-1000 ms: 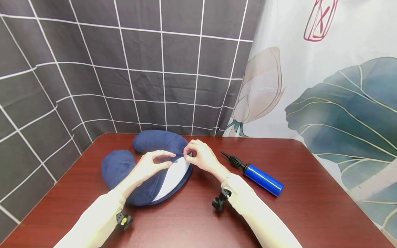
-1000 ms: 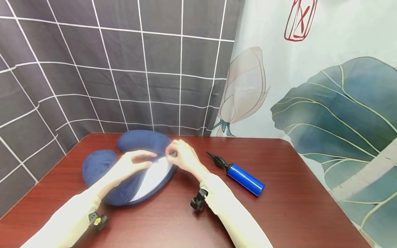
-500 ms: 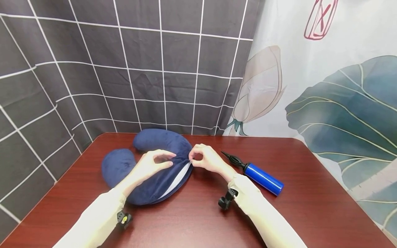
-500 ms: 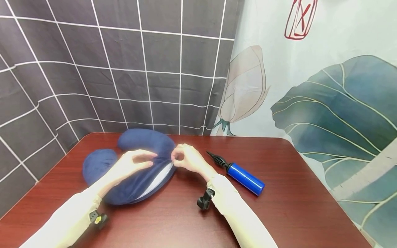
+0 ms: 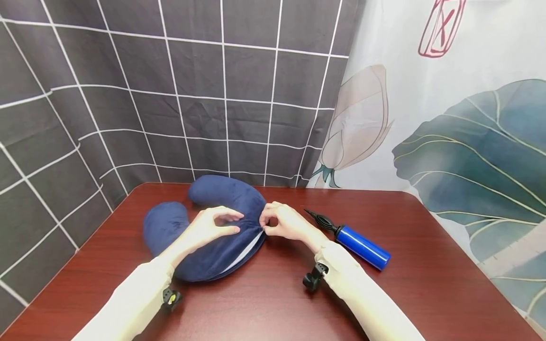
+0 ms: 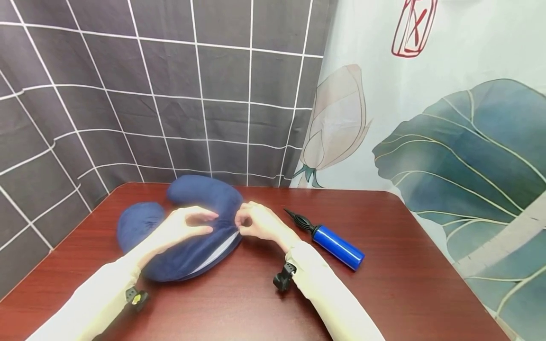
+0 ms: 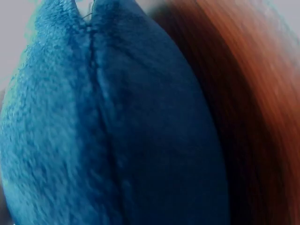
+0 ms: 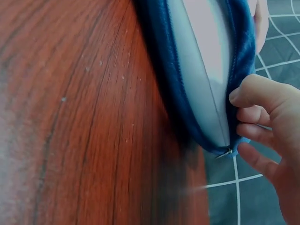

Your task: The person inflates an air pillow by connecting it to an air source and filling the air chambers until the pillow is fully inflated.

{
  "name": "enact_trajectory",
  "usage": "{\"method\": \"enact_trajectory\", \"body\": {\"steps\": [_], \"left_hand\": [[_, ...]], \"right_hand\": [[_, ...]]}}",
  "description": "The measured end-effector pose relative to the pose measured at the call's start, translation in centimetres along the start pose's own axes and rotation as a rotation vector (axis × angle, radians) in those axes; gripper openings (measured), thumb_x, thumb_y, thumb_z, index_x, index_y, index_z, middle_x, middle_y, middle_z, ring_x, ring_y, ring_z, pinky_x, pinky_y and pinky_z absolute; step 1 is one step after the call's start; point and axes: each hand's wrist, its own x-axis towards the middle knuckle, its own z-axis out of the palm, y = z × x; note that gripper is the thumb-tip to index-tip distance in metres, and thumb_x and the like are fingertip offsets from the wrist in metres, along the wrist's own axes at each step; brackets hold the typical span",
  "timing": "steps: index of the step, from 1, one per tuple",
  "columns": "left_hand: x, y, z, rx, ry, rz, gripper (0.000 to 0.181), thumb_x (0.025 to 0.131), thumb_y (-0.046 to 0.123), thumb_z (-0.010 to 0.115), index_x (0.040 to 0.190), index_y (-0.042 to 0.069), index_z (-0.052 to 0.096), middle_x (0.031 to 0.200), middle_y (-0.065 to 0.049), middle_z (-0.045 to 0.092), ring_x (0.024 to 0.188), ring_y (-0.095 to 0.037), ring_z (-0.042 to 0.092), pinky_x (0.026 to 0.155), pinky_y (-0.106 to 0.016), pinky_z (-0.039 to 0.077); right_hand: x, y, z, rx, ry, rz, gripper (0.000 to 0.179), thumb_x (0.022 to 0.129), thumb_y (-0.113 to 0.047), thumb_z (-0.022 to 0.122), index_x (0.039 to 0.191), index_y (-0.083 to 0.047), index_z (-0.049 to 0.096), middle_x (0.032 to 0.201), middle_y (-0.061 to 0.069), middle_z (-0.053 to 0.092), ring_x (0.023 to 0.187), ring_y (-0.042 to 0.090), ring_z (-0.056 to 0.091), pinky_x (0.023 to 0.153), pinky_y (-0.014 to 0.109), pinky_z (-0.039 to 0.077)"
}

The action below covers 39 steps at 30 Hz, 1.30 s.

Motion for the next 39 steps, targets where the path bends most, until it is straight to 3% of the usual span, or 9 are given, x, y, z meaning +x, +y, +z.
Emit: {"method": "enact_trajectory", "body": {"steps": [5, 10, 14, 18, 22, 29, 34, 39], "left_hand": [[0.0, 0.0, -0.2, -0.005, -0.05, -0.03, 0.035, 0.081, 0.025, 0.081, 0.115, 0.02, 0.073, 0.111, 0.0, 0.074, 0.106, -0.02, 0.068, 0.089, -0.023, 0.052], [0.1, 0.1, -0.3, 0.012, -0.045, 0.0, 0.035, 0.081, 0.025, 0.081, 0.115, 0.02, 0.073, 0.112, 0.0, 0.073, 0.106, -0.019, 0.068, 0.089, -0.023, 0.052], [0.1, 0.4, -0.2, 0.052, 0.029, 0.067, 0.032, 0.082, 0.019, 0.081, 0.112, 0.018, 0.073, 0.109, 0.0, 0.074, 0.101, -0.017, 0.067, 0.087, -0.022, 0.053], [-0.2, 1.5, 0.7, 0.145, 0.105, 0.171, 0.029, 0.079, 0.013, 0.081, 0.107, 0.015, 0.074, 0.103, -0.002, 0.074, 0.088, -0.016, 0.063, 0.078, -0.024, 0.053], [-0.5, 2.4, 1.8, 0.281, 0.09, 0.24, 0.026, 0.079, 0.009, 0.079, 0.104, 0.013, 0.074, 0.098, -0.002, 0.071, 0.083, -0.017, 0.062, 0.076, -0.028, 0.052], [-1.0, 2.1, 2.6, 0.353, -0.001, 0.159, 0.03, 0.077, 0.01, 0.08, 0.105, 0.019, 0.075, 0.097, 0.0, 0.06, 0.093, -0.019, 0.059, 0.086, -0.034, 0.05], [-0.8, 1.7, 2.6, 0.327, -0.027, 0.141, 0.031, 0.075, 0.014, 0.082, 0.104, 0.022, 0.076, 0.096, 0.002, 0.059, 0.088, -0.015, 0.056, 0.082, -0.03, 0.048], [-0.6, 1.6, 2.6, 0.284, -0.036, 0.122, 0.031, 0.074, 0.015, 0.083, 0.103, 0.022, 0.076, 0.094, 0.003, 0.06, 0.087, -0.013, 0.057, 0.081, -0.027, 0.048]], "right_hand": [[-0.5, -0.3, -0.1, 0.01, -0.018, -0.016, 0.008, 0.083, -0.013, 0.07, 0.083, -0.02, 0.067, 0.085, -0.006, 0.062, 0.086, 0.011, 0.056, 0.078, 0.027, 0.05], [-0.5, -0.8, 0.0, -0.045, -0.002, 0.003, 0.009, 0.083, -0.014, 0.071, 0.082, -0.022, 0.067, 0.084, -0.006, 0.061, 0.086, 0.01, 0.055, 0.076, 0.022, 0.047], [-0.4, -1.0, 0.2, -0.053, 0.012, 0.035, 0.009, 0.084, -0.014, 0.071, 0.084, -0.022, 0.067, 0.086, -0.007, 0.061, 0.087, 0.009, 0.054, 0.076, 0.022, 0.047], [-0.5, -0.8, 0.1, 0.008, 0.009, 0.045, 0.003, 0.087, -0.016, 0.071, 0.087, -0.018, 0.069, 0.089, -0.005, 0.063, 0.089, 0.011, 0.056, 0.081, 0.026, 0.049], [-0.8, -0.4, -0.2, 0.093, 0.031, 0.056, 0.005, 0.088, -0.014, 0.072, 0.091, -0.018, 0.071, 0.091, -0.004, 0.066, 0.091, 0.014, 0.059, 0.085, 0.03, 0.05], [-1.1, 1.0, -0.3, 0.154, 0.142, 0.174, 0.009, 0.087, -0.008, 0.071, 0.093, -0.014, 0.071, 0.091, 0.0, 0.07, 0.088, 0.013, 0.064, 0.085, 0.029, 0.052], [-1.0, 2.0, 0.1, 0.202, 0.213, 0.306, 0.017, 0.085, 0.0, 0.066, 0.1, -0.006, 0.069, 0.093, 0.008, 0.072, 0.086, 0.02, 0.067, 0.084, 0.038, 0.054], [-0.9, 2.5, 1.0, 0.293, 0.211, 0.444, 0.025, 0.087, 0.001, 0.064, 0.111, -0.003, 0.068, 0.103, 0.013, 0.075, 0.092, 0.025, 0.072, 0.085, 0.036, 0.056]]}}
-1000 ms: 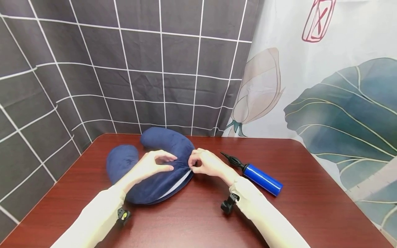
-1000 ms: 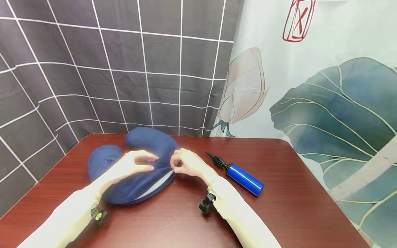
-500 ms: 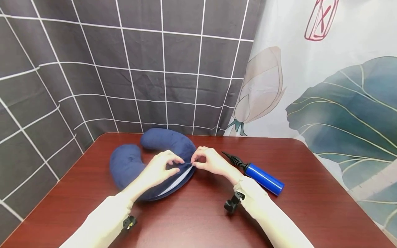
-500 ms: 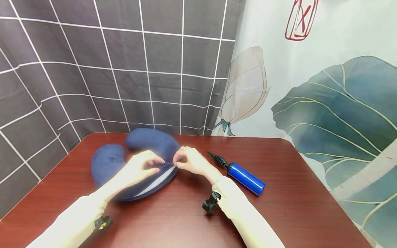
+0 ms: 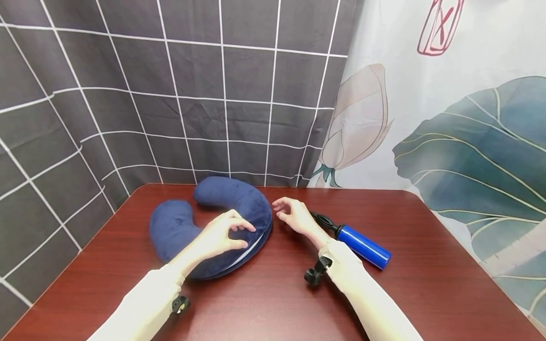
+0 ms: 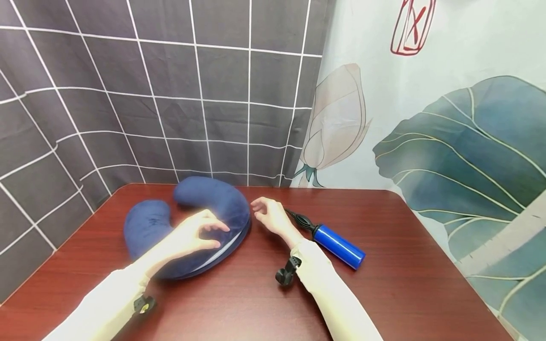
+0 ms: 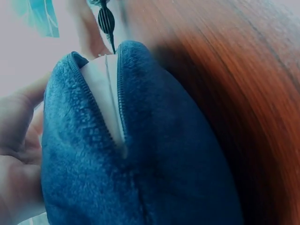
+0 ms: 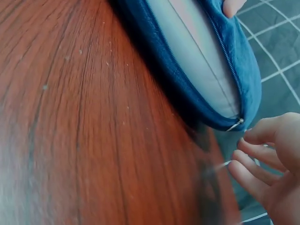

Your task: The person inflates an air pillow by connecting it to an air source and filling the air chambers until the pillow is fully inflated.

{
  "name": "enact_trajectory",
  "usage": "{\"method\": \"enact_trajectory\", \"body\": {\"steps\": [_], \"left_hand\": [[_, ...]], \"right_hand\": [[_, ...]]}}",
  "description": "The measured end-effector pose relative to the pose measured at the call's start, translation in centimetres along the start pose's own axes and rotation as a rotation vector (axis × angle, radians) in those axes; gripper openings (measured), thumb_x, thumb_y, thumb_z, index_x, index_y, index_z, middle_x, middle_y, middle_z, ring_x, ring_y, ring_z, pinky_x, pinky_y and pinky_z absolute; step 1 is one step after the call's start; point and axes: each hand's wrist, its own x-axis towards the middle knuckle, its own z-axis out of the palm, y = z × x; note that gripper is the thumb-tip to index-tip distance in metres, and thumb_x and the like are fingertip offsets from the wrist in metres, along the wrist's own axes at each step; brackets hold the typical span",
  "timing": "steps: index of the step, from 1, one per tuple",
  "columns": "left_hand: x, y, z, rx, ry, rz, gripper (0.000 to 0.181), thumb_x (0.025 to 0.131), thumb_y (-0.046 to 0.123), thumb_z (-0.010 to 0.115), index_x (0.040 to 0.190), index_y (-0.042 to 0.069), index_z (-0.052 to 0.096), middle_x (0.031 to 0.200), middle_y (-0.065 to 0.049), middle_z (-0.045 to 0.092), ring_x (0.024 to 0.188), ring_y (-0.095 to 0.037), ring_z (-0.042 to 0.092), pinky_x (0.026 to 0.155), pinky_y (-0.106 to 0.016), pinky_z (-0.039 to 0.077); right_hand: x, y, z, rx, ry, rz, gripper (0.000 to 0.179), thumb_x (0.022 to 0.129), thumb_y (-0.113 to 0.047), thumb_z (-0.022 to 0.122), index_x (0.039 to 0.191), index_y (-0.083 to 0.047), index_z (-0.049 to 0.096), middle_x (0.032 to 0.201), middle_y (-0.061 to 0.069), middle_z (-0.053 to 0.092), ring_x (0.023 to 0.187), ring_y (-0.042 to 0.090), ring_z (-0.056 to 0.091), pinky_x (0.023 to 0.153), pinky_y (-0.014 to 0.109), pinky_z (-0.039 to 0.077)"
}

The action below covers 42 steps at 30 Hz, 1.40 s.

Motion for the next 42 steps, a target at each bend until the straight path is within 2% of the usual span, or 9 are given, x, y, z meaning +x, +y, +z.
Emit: {"method": "enact_trajectory", "body": {"steps": [5, 9, 16, 20, 26, 33, 42], "left_hand": [[0.0, 0.1, 0.1, -0.025, -0.005, -0.017, 0.032, 0.073, 0.016, 0.084, 0.104, 0.022, 0.077, 0.096, 0.004, 0.061, 0.088, -0.012, 0.058, 0.083, -0.027, 0.049], [0.0, 0.2, 0.1, -0.021, -0.003, -0.015, 0.032, 0.074, 0.017, 0.084, 0.104, 0.023, 0.077, 0.096, 0.005, 0.061, 0.088, -0.011, 0.058, 0.083, -0.026, 0.049], [0.0, 0.2, 0.0, -0.015, -0.001, -0.027, 0.032, 0.074, 0.017, 0.084, 0.104, 0.024, 0.077, 0.094, 0.005, 0.06, 0.088, -0.01, 0.057, 0.082, -0.026, 0.049], [0.1, 0.2, 0.0, -0.022, -0.01, -0.033, 0.032, 0.074, 0.018, 0.084, 0.104, 0.024, 0.077, 0.094, 0.005, 0.06, 0.088, -0.01, 0.057, 0.083, -0.026, 0.049], [0.1, 0.1, 0.0, -0.032, -0.004, -0.027, 0.031, 0.074, 0.018, 0.083, 0.104, 0.024, 0.077, 0.094, 0.005, 0.06, 0.088, -0.011, 0.058, 0.082, -0.027, 0.049], [0.0, 0.2, 0.0, -0.04, -0.002, -0.024, 0.031, 0.074, 0.017, 0.083, 0.103, 0.022, 0.077, 0.094, 0.004, 0.06, 0.089, -0.011, 0.058, 0.083, -0.026, 0.049], [0.0, 0.1, 0.0, -0.044, 0.003, -0.012, 0.03, 0.074, 0.015, 0.083, 0.102, 0.02, 0.077, 0.092, 0.003, 0.06, 0.087, -0.012, 0.057, 0.082, -0.026, 0.048]], "right_hand": [[-0.1, 0.6, 1.1, 0.215, -0.059, 0.145, 0.028, 0.088, -0.001, 0.063, 0.115, 0.002, 0.066, 0.107, 0.021, 0.074, 0.09, 0.021, 0.073, 0.078, 0.03, 0.059], [-0.2, 0.8, 1.6, 0.271, -0.044, 0.18, 0.026, 0.086, -0.003, 0.067, 0.111, 0.003, 0.067, 0.103, 0.02, 0.075, 0.083, 0.012, 0.071, 0.073, 0.025, 0.058], [-0.2, 0.6, 1.9, 0.22, 0.053, 0.189, 0.019, 0.084, -0.006, 0.073, 0.101, -0.001, 0.071, 0.092, 0.017, 0.076, 0.067, 0.015, 0.07, 0.057, 0.024, 0.054], [-0.2, 0.6, 1.9, 0.202, 0.074, 0.183, 0.016, 0.082, -0.002, 0.071, 0.098, -0.002, 0.071, 0.089, 0.016, 0.076, 0.065, 0.016, 0.069, 0.057, 0.024, 0.054], [-0.2, 0.9, 1.6, 0.12, 0.11, 0.12, 0.012, 0.081, 0.001, 0.068, 0.088, -0.007, 0.072, 0.081, 0.011, 0.074, 0.057, 0.014, 0.062, 0.053, 0.022, 0.051], [-0.5, 1.1, 1.5, 0.05, 0.094, 0.061, 0.011, 0.081, 0.0, 0.068, 0.084, -0.01, 0.069, 0.075, 0.006, 0.07, 0.051, 0.006, 0.054, 0.051, 0.021, 0.048], [-1.4, 0.5, 1.3, 0.021, 0.058, 0.076, 0.01, 0.082, -0.003, 0.067, 0.083, -0.013, 0.068, 0.074, 0.005, 0.068, 0.052, 0.007, 0.054, 0.05, 0.022, 0.047]]}}
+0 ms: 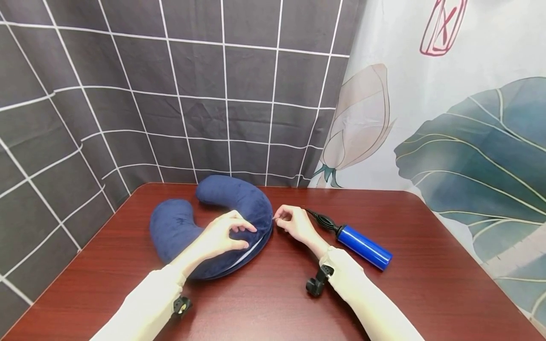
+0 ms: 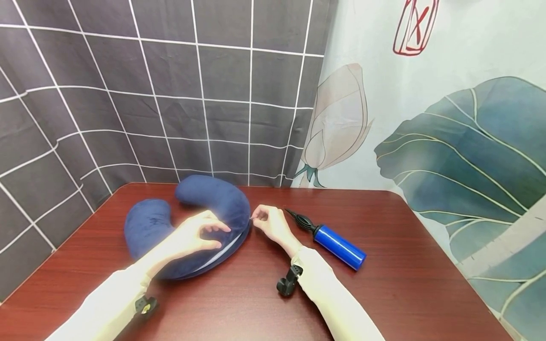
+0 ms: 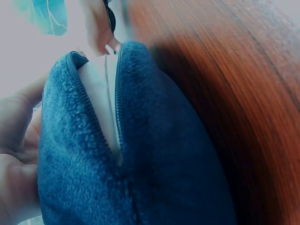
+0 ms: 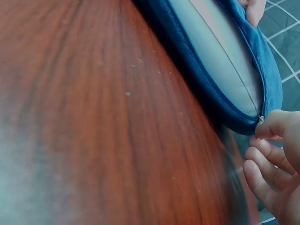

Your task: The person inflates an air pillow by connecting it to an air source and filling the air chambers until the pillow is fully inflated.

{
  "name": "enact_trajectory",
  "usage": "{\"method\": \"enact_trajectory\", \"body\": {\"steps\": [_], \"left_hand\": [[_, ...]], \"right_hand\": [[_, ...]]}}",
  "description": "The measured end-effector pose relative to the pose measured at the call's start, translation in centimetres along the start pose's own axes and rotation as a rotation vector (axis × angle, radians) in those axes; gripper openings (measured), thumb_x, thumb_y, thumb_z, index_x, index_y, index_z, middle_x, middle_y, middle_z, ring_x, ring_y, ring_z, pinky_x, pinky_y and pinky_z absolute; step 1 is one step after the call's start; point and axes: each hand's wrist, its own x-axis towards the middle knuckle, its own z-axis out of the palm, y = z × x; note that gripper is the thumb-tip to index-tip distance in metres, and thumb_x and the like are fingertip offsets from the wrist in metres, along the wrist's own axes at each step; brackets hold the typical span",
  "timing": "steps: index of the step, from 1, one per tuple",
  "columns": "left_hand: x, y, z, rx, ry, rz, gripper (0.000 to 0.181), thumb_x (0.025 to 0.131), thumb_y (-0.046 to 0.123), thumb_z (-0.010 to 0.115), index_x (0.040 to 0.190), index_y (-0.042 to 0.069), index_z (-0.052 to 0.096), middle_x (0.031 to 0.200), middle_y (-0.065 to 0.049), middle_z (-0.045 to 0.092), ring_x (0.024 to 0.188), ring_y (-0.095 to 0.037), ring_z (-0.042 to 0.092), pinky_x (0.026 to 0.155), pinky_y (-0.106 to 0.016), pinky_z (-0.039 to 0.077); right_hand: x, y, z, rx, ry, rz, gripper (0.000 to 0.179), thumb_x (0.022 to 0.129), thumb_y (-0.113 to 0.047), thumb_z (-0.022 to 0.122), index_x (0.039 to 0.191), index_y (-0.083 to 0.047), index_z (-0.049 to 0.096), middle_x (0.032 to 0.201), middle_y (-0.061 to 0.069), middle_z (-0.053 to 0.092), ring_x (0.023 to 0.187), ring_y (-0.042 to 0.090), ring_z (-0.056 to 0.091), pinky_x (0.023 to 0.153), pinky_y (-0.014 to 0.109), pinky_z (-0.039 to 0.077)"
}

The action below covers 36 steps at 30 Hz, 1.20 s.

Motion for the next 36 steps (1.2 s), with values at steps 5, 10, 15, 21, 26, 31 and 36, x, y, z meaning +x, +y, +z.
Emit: {"method": "enact_trajectory", "body": {"steps": [5, 10, 15, 21, 26, 31, 36], "left_hand": [[0.1, -0.1, 0.1, 0.001, 0.001, 0.007, 0.03, 0.074, 0.014, 0.083, 0.103, 0.019, 0.077, 0.092, 0.003, 0.06, 0.087, -0.013, 0.058, 0.082, -0.027, 0.049], [0.1, -0.1, 0.2, 0.004, 0.001, 0.012, 0.03, 0.073, 0.014, 0.083, 0.103, 0.02, 0.077, 0.092, 0.003, 0.06, 0.088, -0.013, 0.058, 0.082, -0.026, 0.049], [0.1, -0.1, 0.2, 0.008, 0.001, 0.012, 0.03, 0.073, 0.014, 0.083, 0.102, 0.02, 0.077, 0.091, 0.003, 0.06, 0.088, -0.013, 0.058, 0.082, -0.026, 0.049], [0.1, 0.0, 0.2, 0.014, -0.002, 0.011, 0.03, 0.073, 0.014, 0.083, 0.102, 0.019, 0.077, 0.091, 0.003, 0.06, 0.087, -0.013, 0.058, 0.081, -0.026, 0.049], [0.1, -0.2, 0.3, 0.006, 0.004, 0.013, 0.031, 0.072, 0.012, 0.083, 0.102, 0.019, 0.077, 0.091, 0.003, 0.06, 0.087, -0.013, 0.058, 0.081, -0.026, 0.049], [0.0, -0.3, -0.4, -0.009, 0.006, 0.045, 0.032, 0.073, 0.01, 0.083, 0.104, 0.016, 0.077, 0.093, 0.001, 0.061, 0.09, -0.014, 0.06, 0.083, -0.026, 0.05], [-0.3, -0.2, -1.9, 0.036, -0.047, 0.144, 0.031, 0.076, 0.01, 0.081, 0.105, 0.017, 0.076, 0.101, 0.002, 0.062, 0.097, -0.014, 0.059, 0.087, -0.029, 0.05]], "right_hand": [[-0.6, -0.3, -0.1, 0.012, -0.036, -0.014, 0.009, 0.082, -0.003, 0.067, 0.085, -0.011, 0.069, 0.076, 0.006, 0.069, 0.053, 0.006, 0.055, 0.052, 0.023, 0.05], [-1.0, -0.3, -0.1, 0.026, -0.05, -0.026, 0.009, 0.082, -0.001, 0.067, 0.083, -0.011, 0.068, 0.075, 0.007, 0.068, 0.053, 0.006, 0.055, 0.052, 0.023, 0.05], [-1.3, -0.4, 0.0, 0.018, -0.081, -0.064, 0.009, 0.082, -0.002, 0.068, 0.083, -0.011, 0.068, 0.073, 0.006, 0.067, 0.054, 0.005, 0.055, 0.049, 0.023, 0.049], [-1.8, -0.6, 0.1, -0.021, -0.109, -0.142, 0.01, 0.081, -0.003, 0.068, 0.082, -0.013, 0.069, 0.073, 0.003, 0.067, 0.059, 0.003, 0.054, 0.052, 0.02, 0.047], [-2.2, -0.9, 0.3, -0.025, -0.147, -0.187, 0.009, 0.082, -0.003, 0.069, 0.084, -0.012, 0.07, 0.073, 0.002, 0.068, 0.063, 0.002, 0.055, 0.059, 0.018, 0.047], [-2.4, -1.7, 0.7, 0.002, -0.117, -0.119, 0.005, 0.083, -0.004, 0.069, 0.086, -0.008, 0.07, 0.075, 0.005, 0.07, 0.06, 0.003, 0.057, 0.056, 0.018, 0.048], [-2.7, -2.5, 1.2, 0.051, -0.063, -0.064, 0.007, 0.081, -0.001, 0.069, 0.086, -0.006, 0.07, 0.076, 0.008, 0.072, 0.06, 0.005, 0.06, 0.056, 0.018, 0.05]]}}
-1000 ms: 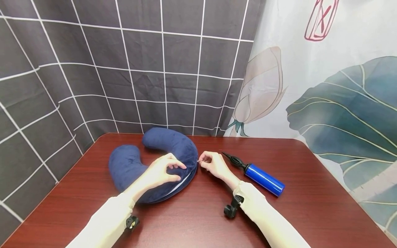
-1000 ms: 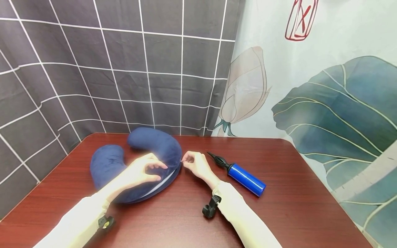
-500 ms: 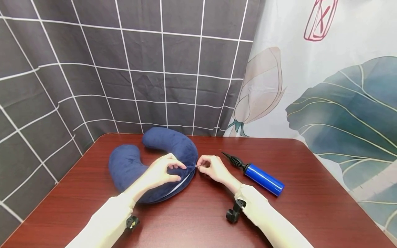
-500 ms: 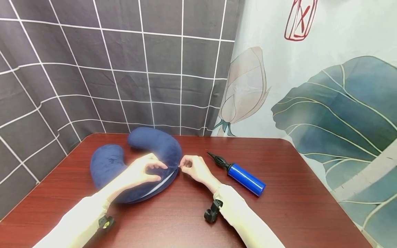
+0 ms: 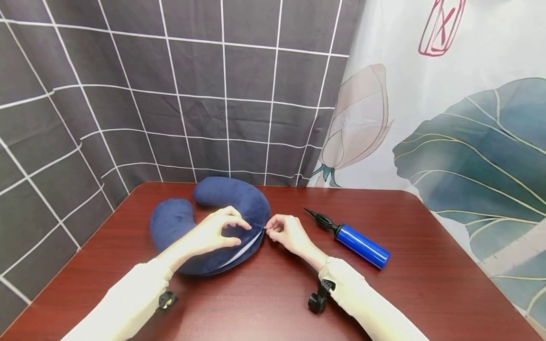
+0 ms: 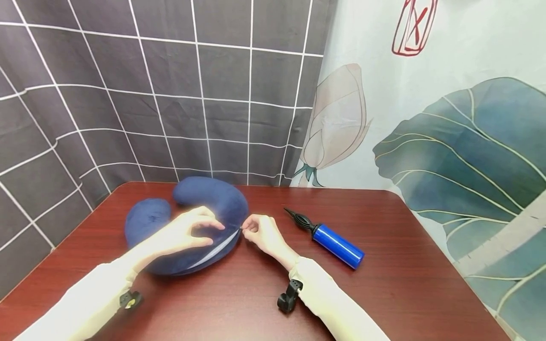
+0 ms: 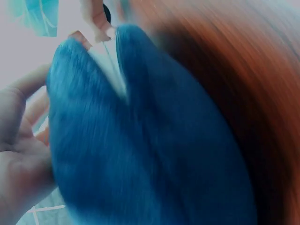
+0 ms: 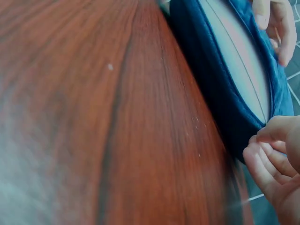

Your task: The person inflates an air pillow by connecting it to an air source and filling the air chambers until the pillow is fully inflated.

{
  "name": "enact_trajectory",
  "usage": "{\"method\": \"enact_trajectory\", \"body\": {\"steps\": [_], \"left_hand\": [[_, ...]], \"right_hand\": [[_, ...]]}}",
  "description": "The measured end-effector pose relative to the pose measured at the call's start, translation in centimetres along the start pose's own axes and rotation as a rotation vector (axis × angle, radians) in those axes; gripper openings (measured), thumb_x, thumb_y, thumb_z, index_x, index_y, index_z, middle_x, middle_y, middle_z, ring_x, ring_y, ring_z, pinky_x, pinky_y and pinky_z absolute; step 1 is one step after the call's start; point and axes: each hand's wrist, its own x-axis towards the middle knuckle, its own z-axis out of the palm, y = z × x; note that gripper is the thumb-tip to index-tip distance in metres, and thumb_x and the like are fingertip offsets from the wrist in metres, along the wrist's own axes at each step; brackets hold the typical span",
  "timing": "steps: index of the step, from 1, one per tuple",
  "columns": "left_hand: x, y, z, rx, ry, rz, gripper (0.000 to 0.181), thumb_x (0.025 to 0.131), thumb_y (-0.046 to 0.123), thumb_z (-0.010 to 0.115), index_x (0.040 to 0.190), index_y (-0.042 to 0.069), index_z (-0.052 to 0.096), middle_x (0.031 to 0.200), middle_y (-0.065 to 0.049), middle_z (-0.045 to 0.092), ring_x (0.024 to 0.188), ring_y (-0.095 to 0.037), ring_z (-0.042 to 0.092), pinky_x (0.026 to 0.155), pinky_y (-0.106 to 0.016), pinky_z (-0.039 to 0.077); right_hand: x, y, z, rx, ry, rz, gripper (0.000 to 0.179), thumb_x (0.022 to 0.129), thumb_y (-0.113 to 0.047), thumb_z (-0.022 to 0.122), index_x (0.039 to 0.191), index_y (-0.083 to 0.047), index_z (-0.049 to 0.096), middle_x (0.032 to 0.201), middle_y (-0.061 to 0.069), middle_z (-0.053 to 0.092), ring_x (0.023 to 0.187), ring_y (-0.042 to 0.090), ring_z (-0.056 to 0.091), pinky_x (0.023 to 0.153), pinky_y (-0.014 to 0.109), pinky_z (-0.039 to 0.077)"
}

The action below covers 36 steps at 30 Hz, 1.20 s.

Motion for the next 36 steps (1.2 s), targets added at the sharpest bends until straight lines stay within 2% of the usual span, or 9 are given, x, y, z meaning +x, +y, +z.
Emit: {"method": "enact_trajectory", "body": {"steps": [4, 8, 11, 15, 20, 24, 29, 36], "left_hand": [[-0.7, -0.1, -1.1, 0.072, 0.01, 0.104, 0.029, 0.077, 0.013, 0.081, 0.103, 0.023, 0.075, 0.104, 0.006, 0.065, 0.1, -0.011, 0.057, 0.089, -0.033, 0.047], [-1.7, -0.3, -1.6, 0.118, 0.037, 0.183, 0.031, 0.075, 0.016, 0.082, 0.103, 0.026, 0.074, 0.104, 0.008, 0.065, 0.1, -0.009, 0.054, 0.088, -0.034, 0.043], [-2.3, -0.6, -1.5, 0.129, 0.013, 0.234, 0.034, 0.075, 0.01, 0.077, 0.105, 0.024, 0.074, 0.107, 0.005, 0.061, 0.103, -0.01, 0.051, 0.089, -0.037, 0.04], [-2.2, -0.9, -1.0, 0.137, -0.031, 0.27, 0.044, 0.072, -0.001, 0.067, 0.111, 0.019, 0.073, 0.114, -0.001, 0.056, 0.106, -0.014, 0.05, 0.089, -0.04, 0.037], [-1.3, -0.9, -0.3, 0.169, -0.034, 0.263, 0.045, 0.071, -0.003, 0.069, 0.113, 0.014, 0.073, 0.115, -0.006, 0.056, 0.105, -0.021, 0.05, 0.089, -0.04, 0.039], [-0.3, -0.8, 0.1, 0.173, -0.04, 0.228, 0.043, 0.073, -0.001, 0.071, 0.115, 0.01, 0.072, 0.116, -0.008, 0.057, 0.106, -0.026, 0.05, 0.09, -0.041, 0.04], [0.4, -0.9, 0.7, 0.15, -0.02, 0.186, 0.041, 0.075, -0.001, 0.071, 0.115, 0.008, 0.071, 0.115, -0.01, 0.058, 0.106, -0.028, 0.049, 0.091, -0.041, 0.039], [1.4, -0.7, 1.3, 0.141, -0.01, 0.094, 0.038, 0.078, -0.001, 0.071, 0.115, 0.009, 0.071, 0.115, -0.009, 0.057, 0.105, -0.028, 0.048, 0.091, -0.042, 0.039]], "right_hand": [[0.0, -0.3, 0.2, 0.02, 0.037, 0.009, 0.006, 0.082, -0.003, 0.073, 0.086, -0.006, 0.071, 0.077, 0.009, 0.073, 0.059, 0.008, 0.062, 0.056, 0.019, 0.051], [0.3, -0.5, 0.2, 0.015, 0.055, 0.006, 0.005, 0.083, -0.007, 0.075, 0.085, -0.007, 0.071, 0.076, 0.008, 0.073, 0.059, 0.013, 0.065, 0.056, 0.019, 0.052], [0.4, -0.3, 0.0, -0.005, 0.059, -0.004, 0.004, 0.084, -0.008, 0.074, 0.084, -0.008, 0.07, 0.075, 0.007, 0.072, 0.058, 0.013, 0.064, 0.056, 0.02, 0.052], [0.6, 0.3, -0.2, -0.04, 0.058, -0.012, 0.005, 0.085, -0.009, 0.074, 0.083, -0.012, 0.07, 0.076, 0.004, 0.072, 0.056, 0.009, 0.06, 0.054, 0.02, 0.049], [1.3, 1.1, -0.6, -0.091, 0.099, -0.001, 0.004, 0.084, -0.013, 0.076, 0.083, -0.014, 0.072, 0.076, 0.001, 0.072, 0.059, 0.003, 0.058, 0.058, 0.018, 0.048], [2.2, 1.6, -0.9, -0.137, 0.138, 0.0, 0.005, 0.082, -0.012, 0.078, 0.082, -0.014, 0.074, 0.078, 0.0, 0.072, 0.066, 0.004, 0.061, 0.065, 0.018, 0.048], [3.2, 2.1, -1.1, -0.157, 0.134, -0.001, 0.005, 0.08, -0.009, 0.077, 0.083, -0.011, 0.073, 0.077, 0.002, 0.07, 0.068, 0.006, 0.061, 0.067, 0.018, 0.048], [4.2, 2.6, -1.1, -0.162, 0.127, 0.029, 0.009, 0.082, -0.006, 0.074, 0.081, -0.014, 0.071, 0.074, 0.002, 0.07, 0.066, 0.006, 0.059, 0.067, 0.019, 0.047]]}}
